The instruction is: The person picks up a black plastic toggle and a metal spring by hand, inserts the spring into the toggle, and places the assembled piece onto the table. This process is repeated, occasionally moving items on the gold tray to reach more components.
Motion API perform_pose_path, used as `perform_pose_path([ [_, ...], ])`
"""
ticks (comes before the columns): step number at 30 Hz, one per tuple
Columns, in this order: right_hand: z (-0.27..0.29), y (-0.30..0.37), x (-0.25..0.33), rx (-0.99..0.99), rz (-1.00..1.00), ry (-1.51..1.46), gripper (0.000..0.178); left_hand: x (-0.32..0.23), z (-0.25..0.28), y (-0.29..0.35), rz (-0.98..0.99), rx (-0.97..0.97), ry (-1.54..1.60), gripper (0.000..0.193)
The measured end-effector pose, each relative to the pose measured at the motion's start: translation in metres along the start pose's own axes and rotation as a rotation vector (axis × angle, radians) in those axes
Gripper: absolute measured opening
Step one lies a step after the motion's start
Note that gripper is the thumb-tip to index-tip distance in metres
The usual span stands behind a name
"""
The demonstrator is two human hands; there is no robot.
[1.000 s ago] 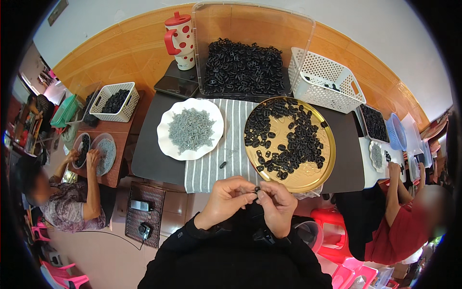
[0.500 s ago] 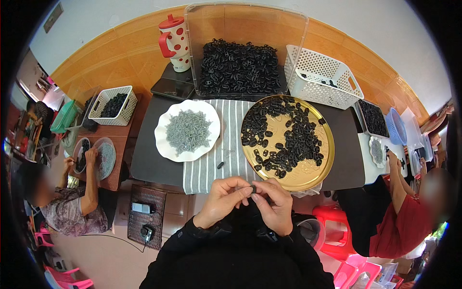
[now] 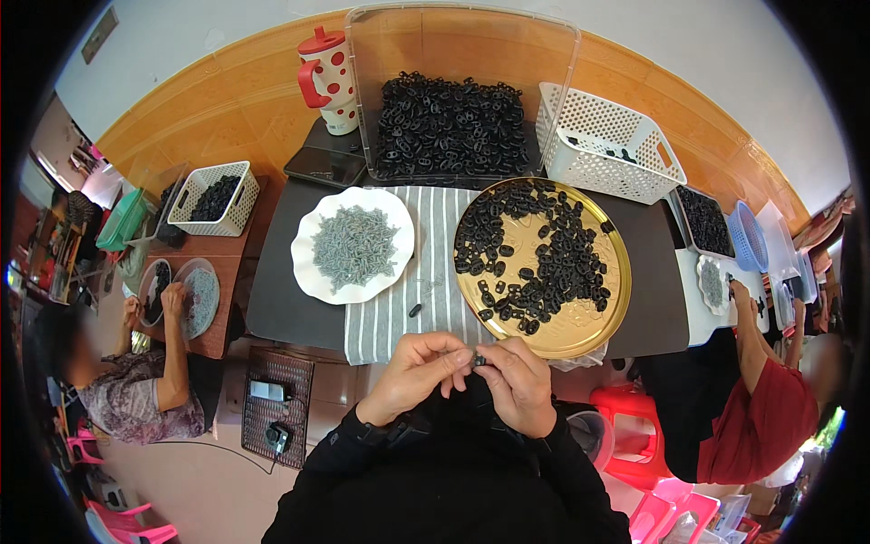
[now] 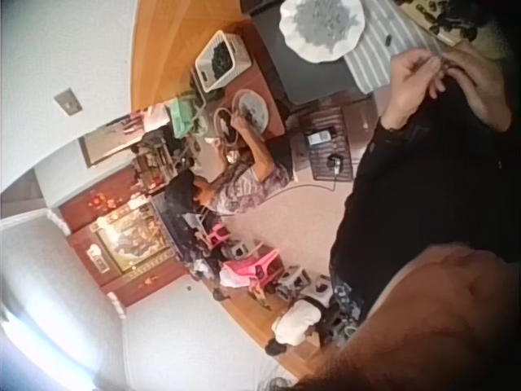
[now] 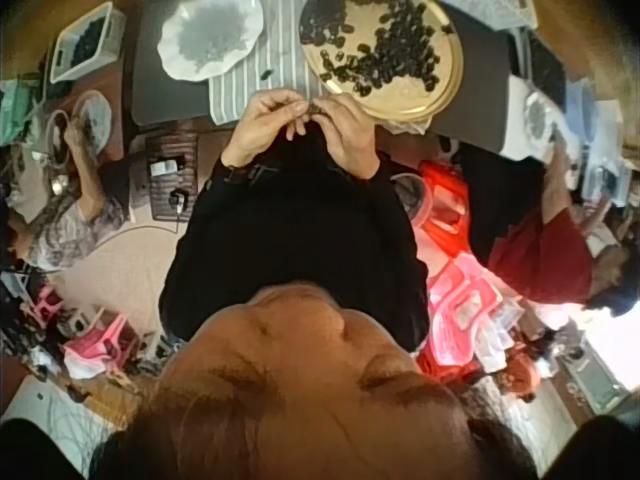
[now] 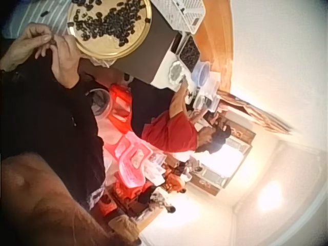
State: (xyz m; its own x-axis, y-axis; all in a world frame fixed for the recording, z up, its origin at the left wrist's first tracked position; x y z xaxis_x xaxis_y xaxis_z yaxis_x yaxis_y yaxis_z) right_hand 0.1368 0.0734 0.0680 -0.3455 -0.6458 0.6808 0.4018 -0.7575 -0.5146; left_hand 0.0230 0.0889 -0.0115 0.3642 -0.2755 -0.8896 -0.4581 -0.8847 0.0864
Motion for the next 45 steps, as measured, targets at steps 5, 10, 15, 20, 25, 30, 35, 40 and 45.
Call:
perform_pose_path([
  [5,-0.003,0.002,0.003,-0.002,0.039,0.075,0.032,-0.001,-0.002,0.001,-0.026,-0.001,-0.065,0.011],
  [10,-0.005,0.002,0.008,0.026,0.074,0.077,0.032,-0.003,-0.003,0.002,-0.032,0.03,-0.085,0.011],
  [15,-0.002,0.002,0.003,-0.016,0.034,0.043,0.031,-0.016,-0.001,0.006,-0.043,-0.081,-0.164,0.013],
  [20,0.002,0.008,-0.006,-0.091,-0.051,-0.008,0.029,-0.085,0.023,0.021,-0.384,-0.558,-1.211,0.019],
  [25,0.002,0.006,-0.008,-0.104,-0.041,-0.013,0.029,-0.074,0.025,0.013,-0.445,-0.581,-1.39,0.012],
  [30,0.007,0.007,-0.011,-0.132,-0.118,-0.042,0.026,-0.051,0.048,0.008,-0.288,-0.431,-0.644,0.011],
  [35,0.004,0.006,-0.013,-0.187,-0.16,-0.067,0.026,-0.021,0.042,0.001,-0.083,-0.275,-0.01,0.012],
  [40,-0.003,0.0,-0.004,-0.158,-0.105,-0.06,0.025,-0.013,0.037,-0.001,-0.215,-0.191,0.173,0.016],
  [45,-0.005,0.0,-0.001,-0.141,-0.081,-0.011,0.026,-0.013,0.033,0.003,-0.209,-0.181,0.154,0.017],
])
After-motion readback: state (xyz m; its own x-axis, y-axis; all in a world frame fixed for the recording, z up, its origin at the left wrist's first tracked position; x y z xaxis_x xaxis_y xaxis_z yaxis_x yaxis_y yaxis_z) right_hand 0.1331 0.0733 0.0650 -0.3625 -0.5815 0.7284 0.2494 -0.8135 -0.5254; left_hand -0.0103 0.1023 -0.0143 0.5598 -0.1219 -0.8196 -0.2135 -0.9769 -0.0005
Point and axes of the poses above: each hand's wrist, its own y-axis away from the middle knuckle, its own z-axis out of the back of the hand, x = y × z, the point moved 10 cm from there along -y, towards the middle knuckle, and after that the axes turned 5 degrees about x, right-handed, at the moved point
